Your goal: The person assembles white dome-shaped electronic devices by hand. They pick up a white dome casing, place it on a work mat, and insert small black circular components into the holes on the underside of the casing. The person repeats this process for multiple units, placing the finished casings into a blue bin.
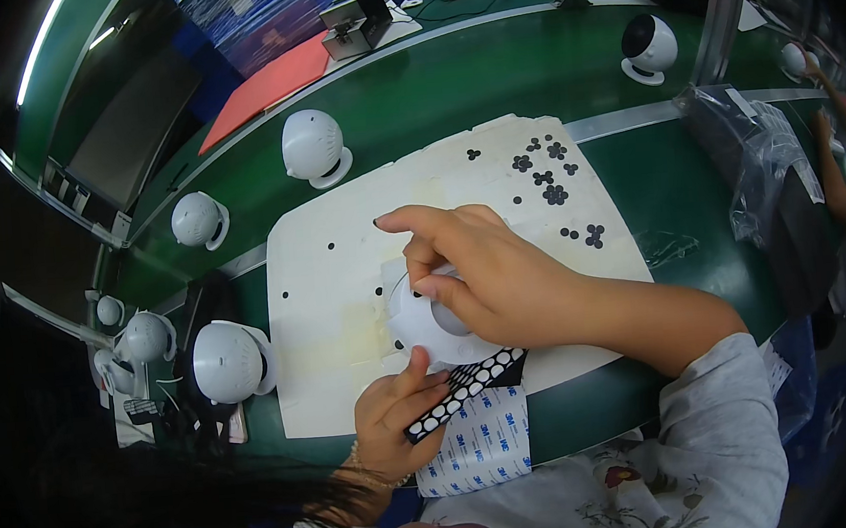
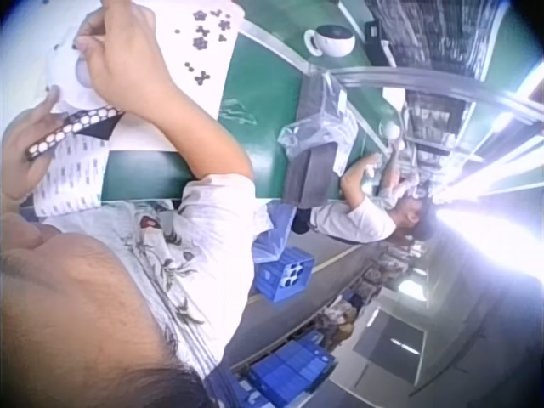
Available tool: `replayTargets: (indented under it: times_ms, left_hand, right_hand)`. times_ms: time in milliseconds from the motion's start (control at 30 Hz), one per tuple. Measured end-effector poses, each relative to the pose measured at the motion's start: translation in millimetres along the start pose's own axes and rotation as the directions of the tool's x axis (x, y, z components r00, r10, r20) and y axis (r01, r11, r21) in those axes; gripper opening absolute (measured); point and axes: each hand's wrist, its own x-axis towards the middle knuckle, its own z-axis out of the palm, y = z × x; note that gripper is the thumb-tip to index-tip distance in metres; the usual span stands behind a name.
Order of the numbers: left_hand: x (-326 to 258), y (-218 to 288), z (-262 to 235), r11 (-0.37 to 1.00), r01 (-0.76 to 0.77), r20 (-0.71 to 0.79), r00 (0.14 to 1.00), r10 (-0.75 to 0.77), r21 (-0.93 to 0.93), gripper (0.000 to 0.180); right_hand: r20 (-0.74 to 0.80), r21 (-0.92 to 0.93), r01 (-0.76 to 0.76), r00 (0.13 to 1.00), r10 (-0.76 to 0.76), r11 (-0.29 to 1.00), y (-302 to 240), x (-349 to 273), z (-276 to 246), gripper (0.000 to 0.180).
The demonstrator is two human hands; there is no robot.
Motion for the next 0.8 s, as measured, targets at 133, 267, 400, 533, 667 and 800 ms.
replayTargets:
  times_ms: [133,267,400,533,667,800]
  left_hand:
    - [-1,0,0,1.0,-0.009,-0.003,1.0,0.009,0.006,0.033]
    - [-3,-2,-4,1.0,-0.018,0.056,0.998,0.017,0.02,0.036]
    - [-2,-3,-5,0.999,-0.019,0.041,0.999,0.017,0.044,0.035]
    - [0,-4,-4,0.999,-0.024,-0.009,1.0,0.025,0.025,0.032]
    - [-4,-6,-5,0.999,-0.042,0.03,0.999,0.042,0.01,0.034]
    - [-3,-5,-7,0.999,-0.028,0.037,0.999,0.027,0.018,0.032]
  right_hand:
    - [-0.015,0.01,-0.005,1.0,0.005,1.0,0,-1,2,0.047]
    - [0.011,-0.243,0.116,0.993,-0.117,0.963,-9,-1,-2,0.038]
    - [0.067,-0.626,0.249,0.961,-0.267,0.739,-18,-15,-5,0.03]
    - [-0.004,-0.434,0.157,0.984,-0.177,0.887,-15,-34,-14,0.021]
    - [0.008,-0.134,0.012,1.0,-0.011,0.991,-5,-47,0,0.01]
    - [0.032,-0.111,-0.008,0.999,0.012,0.994,-5,-45,4,0.008]
